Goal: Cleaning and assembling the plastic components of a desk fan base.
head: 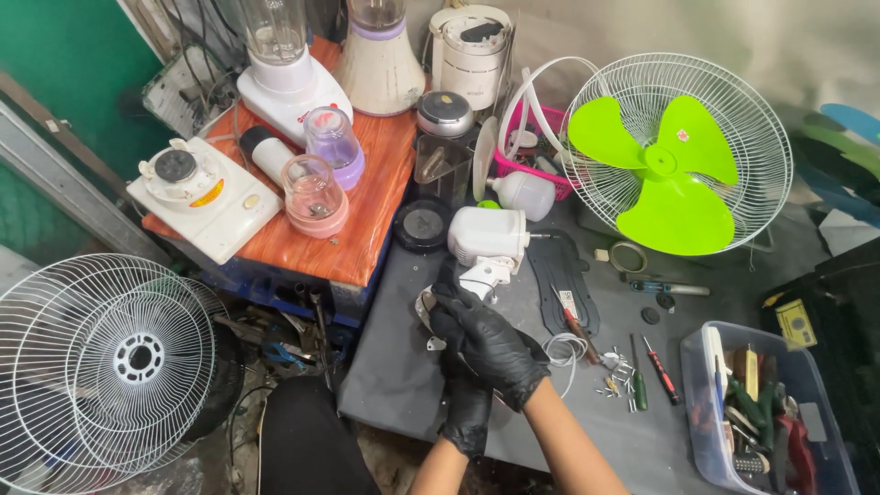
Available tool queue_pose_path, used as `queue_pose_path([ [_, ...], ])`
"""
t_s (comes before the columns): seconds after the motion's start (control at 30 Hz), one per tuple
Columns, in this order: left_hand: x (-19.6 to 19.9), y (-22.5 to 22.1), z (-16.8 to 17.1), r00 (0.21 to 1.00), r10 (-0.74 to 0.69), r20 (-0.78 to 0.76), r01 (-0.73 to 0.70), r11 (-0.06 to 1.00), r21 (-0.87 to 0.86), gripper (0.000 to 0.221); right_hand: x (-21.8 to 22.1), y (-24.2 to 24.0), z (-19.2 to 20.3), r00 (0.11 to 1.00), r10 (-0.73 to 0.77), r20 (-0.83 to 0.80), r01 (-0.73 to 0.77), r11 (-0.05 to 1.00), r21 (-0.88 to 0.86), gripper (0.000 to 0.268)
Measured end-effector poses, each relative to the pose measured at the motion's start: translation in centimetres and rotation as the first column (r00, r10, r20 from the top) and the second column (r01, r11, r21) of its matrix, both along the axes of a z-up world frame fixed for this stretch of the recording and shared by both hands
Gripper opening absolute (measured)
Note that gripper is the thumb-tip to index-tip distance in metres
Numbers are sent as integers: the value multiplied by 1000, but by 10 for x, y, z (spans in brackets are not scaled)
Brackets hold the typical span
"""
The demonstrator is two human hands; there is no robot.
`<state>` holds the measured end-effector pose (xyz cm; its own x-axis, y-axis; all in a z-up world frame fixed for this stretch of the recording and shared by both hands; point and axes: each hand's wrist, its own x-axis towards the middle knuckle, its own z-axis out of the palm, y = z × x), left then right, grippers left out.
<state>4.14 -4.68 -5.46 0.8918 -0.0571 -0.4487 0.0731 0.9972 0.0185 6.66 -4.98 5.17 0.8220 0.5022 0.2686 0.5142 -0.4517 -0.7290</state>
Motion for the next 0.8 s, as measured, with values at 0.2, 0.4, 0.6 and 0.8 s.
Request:
queue_pose_path([
  [0.2,-9,8,-90,992,80,96,-62,982,-180,72,-34,-48,-5,991,-37,128,65,974,-215,48],
  [0.4,-16,-1,-100,990,100,103,-75,972,-223,71,-44,-49,16,993,22,117,1,981,-195,57],
  [0.6,-13,-2,-96,986,120,116,-100,982,-159,69,-27,-14,32,998,11,58,-1,986,-169,38],
  [0.8,-11,-4,-94,982,127,139,-119,991,-67,66,1,14,36,999,-37,35,43,983,-179,44],
])
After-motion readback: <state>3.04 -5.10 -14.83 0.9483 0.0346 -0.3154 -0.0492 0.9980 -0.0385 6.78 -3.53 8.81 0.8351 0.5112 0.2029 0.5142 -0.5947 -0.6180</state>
